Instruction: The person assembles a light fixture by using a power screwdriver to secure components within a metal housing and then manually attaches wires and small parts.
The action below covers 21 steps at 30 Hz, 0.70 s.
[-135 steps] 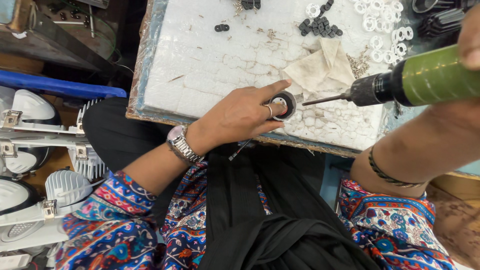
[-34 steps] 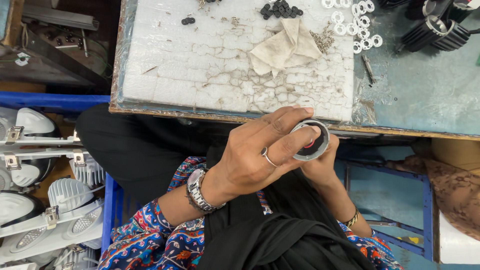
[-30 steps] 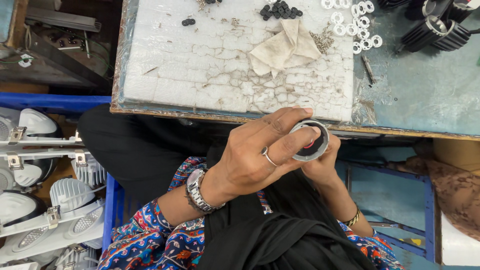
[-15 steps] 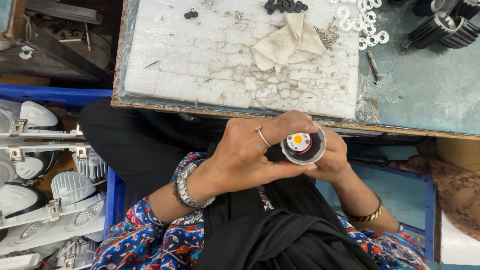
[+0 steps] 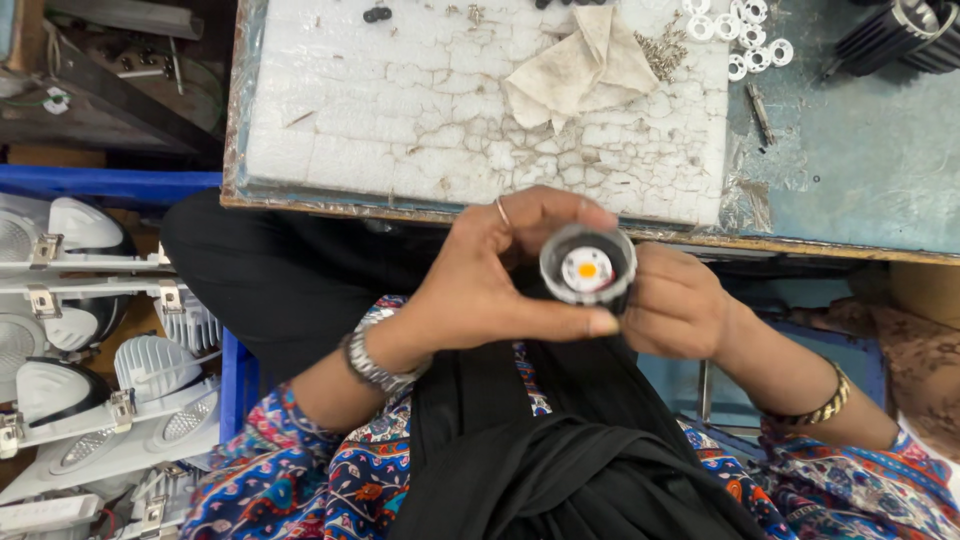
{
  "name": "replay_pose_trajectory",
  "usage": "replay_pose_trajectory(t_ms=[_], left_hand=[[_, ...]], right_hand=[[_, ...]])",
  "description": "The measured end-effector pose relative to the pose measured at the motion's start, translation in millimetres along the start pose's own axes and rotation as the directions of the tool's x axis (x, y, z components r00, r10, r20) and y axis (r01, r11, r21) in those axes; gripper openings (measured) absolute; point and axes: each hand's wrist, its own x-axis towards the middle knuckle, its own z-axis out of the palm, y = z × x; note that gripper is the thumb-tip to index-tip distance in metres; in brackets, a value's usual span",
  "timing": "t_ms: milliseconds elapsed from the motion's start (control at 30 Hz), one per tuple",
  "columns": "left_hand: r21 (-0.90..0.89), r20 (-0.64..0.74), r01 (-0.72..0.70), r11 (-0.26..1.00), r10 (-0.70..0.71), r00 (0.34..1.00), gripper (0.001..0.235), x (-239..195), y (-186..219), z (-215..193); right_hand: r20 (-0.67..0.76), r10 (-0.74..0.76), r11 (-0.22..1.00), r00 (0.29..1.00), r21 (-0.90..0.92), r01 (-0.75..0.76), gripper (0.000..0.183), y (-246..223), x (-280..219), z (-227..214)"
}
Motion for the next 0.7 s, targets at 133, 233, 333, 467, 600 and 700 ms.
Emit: replay_pose_trajectory(t_ms=[133,233,333,467,600,700], left_hand=[[-0.465,-0.188,0.068,0.883,-0.174,0.967,0.06,17,-29,12],[-0.533,-0.335,0.041,0.845,-0.256,0.907,0.045,31,-40,8],[-0.562,-0.356,-0.019,0.827,-0.222,0.908,0.036,36,-43,12],[-0.544,-0.268,0.039,0.838,-0.217,0.939,0.036,27,-36,12],[-0.587,-0.245,0.088,0.805,-0.28,0.928,0.034,27,-43,10],[-0.612,-0.248,0.13,0.78,-0.345,0.905,0.034,34,-50,5]], right_hand=[[-0.23,0.4,0.91,0.887,-0.017,-0.414,0.007,-20,10,41],[-0.316,0.583,0.798,0.748,0.052,-0.6,0.014,-19,21,73],[-0.379,0.522,0.819,0.764,-0.028,-0.573,0.015,-18,23,83],[-0.391,0.282,0.903,0.876,-0.201,-0.38,0.011,-17,24,78],[-0.312,0.154,0.93,0.938,-0.274,-0.244,0.014,-3,12,75],[-0.256,0.067,0.941,0.964,-0.304,-0.146,0.02,12,4,72]])
